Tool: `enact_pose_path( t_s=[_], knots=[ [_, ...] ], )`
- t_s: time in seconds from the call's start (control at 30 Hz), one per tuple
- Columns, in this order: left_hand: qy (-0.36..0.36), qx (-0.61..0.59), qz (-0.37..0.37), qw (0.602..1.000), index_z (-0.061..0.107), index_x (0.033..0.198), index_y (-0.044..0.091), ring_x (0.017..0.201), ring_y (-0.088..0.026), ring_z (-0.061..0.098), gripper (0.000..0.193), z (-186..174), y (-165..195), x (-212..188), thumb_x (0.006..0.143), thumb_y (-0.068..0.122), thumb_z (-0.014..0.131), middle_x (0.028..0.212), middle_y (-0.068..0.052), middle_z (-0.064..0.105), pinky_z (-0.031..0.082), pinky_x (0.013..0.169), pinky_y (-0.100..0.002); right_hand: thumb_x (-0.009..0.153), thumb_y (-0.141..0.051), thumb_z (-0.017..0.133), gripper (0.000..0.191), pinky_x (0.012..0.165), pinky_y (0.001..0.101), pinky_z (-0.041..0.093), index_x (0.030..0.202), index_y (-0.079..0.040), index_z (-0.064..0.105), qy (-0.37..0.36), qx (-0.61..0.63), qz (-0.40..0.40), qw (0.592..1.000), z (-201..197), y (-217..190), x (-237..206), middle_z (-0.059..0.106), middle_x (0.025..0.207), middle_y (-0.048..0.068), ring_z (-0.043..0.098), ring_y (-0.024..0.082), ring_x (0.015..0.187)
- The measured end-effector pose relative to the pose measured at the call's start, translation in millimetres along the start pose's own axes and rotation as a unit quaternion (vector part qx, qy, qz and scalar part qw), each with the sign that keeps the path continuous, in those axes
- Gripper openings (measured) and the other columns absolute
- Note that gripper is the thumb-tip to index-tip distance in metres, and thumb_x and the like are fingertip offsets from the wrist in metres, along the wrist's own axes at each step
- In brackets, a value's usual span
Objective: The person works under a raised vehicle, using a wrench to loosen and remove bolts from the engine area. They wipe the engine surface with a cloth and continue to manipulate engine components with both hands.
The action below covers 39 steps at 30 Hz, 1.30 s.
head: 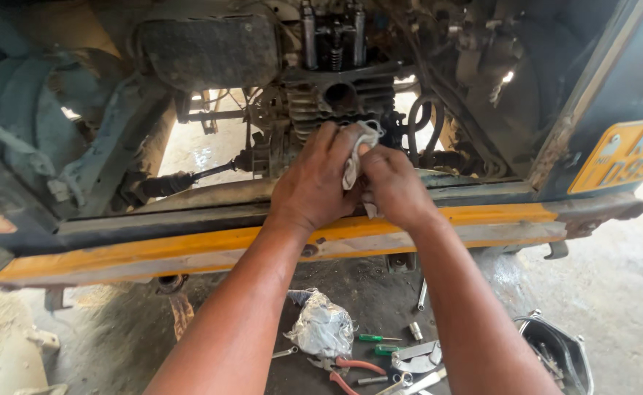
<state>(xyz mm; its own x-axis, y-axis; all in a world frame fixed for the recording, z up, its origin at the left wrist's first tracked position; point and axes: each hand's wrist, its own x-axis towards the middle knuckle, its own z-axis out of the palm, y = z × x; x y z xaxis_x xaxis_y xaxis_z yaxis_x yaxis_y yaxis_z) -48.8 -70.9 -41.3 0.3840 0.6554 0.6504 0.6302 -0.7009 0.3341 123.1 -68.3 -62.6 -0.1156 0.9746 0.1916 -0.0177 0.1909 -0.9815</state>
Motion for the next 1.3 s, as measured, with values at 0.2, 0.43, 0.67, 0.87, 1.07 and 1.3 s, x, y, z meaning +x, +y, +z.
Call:
enact_pose_path(
  t_s=[0.2, 0.43, 0.67, 0.87, 1.07, 1.3],
  knots=[
    [0.046, -0.03, 0.017, 0.998, 0.052, 0.13, 0.019, 0.108, -0.034, 0.065, 0.074, -4.0, 5.2, -1.2, 0.066, 0.02, 0.09, 0.115, -0.009, 0.056, 0.059, 0.084, -0.046, 0.103, -0.031, 0.057, 0.037, 0.064, 0.0295, 0.055, 0.101, 0.001, 0.073, 0.02, -0.13, -0.021, 0.991, 10.5, -14.5, -6.7, 0.073, 0.083, 0.005, 0.064, 0.01, 0.071],
    [0.099, -0.002, 0.053, 0.994, 0.046, 0.144, 0.016, 0.11, -0.042, 0.066, 0.087, 11.2, -5.5, -19.9, 0.076, 0.04, 0.093, 0.139, -0.019, 0.054, 0.059, 0.083, -0.051, 0.103, -0.022, 0.071, 0.022, 0.069, 0.0269, 0.054, 0.106, -0.001, 0.074, -0.017, -0.079, -0.074, 0.994, 5.6, -25.3, -22.8, 0.074, 0.092, 0.003, 0.065, 0.008, 0.078],
    [0.127, 0.043, 0.108, 0.985, 0.051, 0.124, 0.015, 0.09, -0.035, 0.073, 0.067, 28.6, -25.5, -16.7, 0.081, 0.042, 0.096, 0.104, -0.014, 0.07, 0.061, 0.072, -0.047, 0.108, -0.017, 0.07, 0.017, 0.069, 0.0251, 0.056, 0.104, -0.001, 0.073, 0.038, -0.029, -0.174, 0.984, 0.8, 5.2, -13.6, 0.074, 0.093, 0.0, 0.066, 0.007, 0.081],
    [0.13, -0.009, 0.098, 0.987, 0.047, 0.134, 0.009, 0.085, -0.038, 0.074, 0.08, 19.0, -18.4, -16.5, 0.075, 0.036, 0.094, 0.118, -0.018, 0.068, 0.062, 0.071, -0.048, 0.107, -0.018, 0.06, 0.023, 0.071, 0.024, 0.055, 0.112, 0.0, 0.073, 0.006, -0.066, -0.14, 0.988, 3.3, 4.7, -7.7, 0.072, 0.094, 0.0, 0.062, 0.003, 0.081],
    [0.112, -0.022, 0.085, 0.99, 0.049, 0.128, 0.012, 0.088, -0.034, 0.076, 0.07, 12.4, -13.4, -13.0, 0.078, 0.036, 0.092, 0.11, -0.013, 0.069, 0.064, 0.074, -0.045, 0.104, -0.02, 0.062, 0.025, 0.07, 0.0238, 0.055, 0.106, 0.002, 0.073, -0.006, -0.065, -0.122, 0.99, 11.2, -10.8, -11.1, 0.072, 0.09, 0.001, 0.063, 0.004, 0.078],
    [0.097, -0.037, 0.064, 0.993, 0.048, 0.13, 0.013, 0.091, -0.028, 0.076, 0.078, 9.6, -10.3, -10.6, 0.073, 0.041, 0.093, 0.114, -0.011, 0.067, 0.065, 0.074, -0.039, 0.096, -0.018, 0.068, 0.022, 0.068, 0.0257, 0.057, 0.108, -0.001, 0.075, -0.015, -0.047, -0.007, 0.999, 3.0, -29.6, -7.4, 0.075, 0.091, 0.003, 0.066, 0.009, 0.078]
  ],
)
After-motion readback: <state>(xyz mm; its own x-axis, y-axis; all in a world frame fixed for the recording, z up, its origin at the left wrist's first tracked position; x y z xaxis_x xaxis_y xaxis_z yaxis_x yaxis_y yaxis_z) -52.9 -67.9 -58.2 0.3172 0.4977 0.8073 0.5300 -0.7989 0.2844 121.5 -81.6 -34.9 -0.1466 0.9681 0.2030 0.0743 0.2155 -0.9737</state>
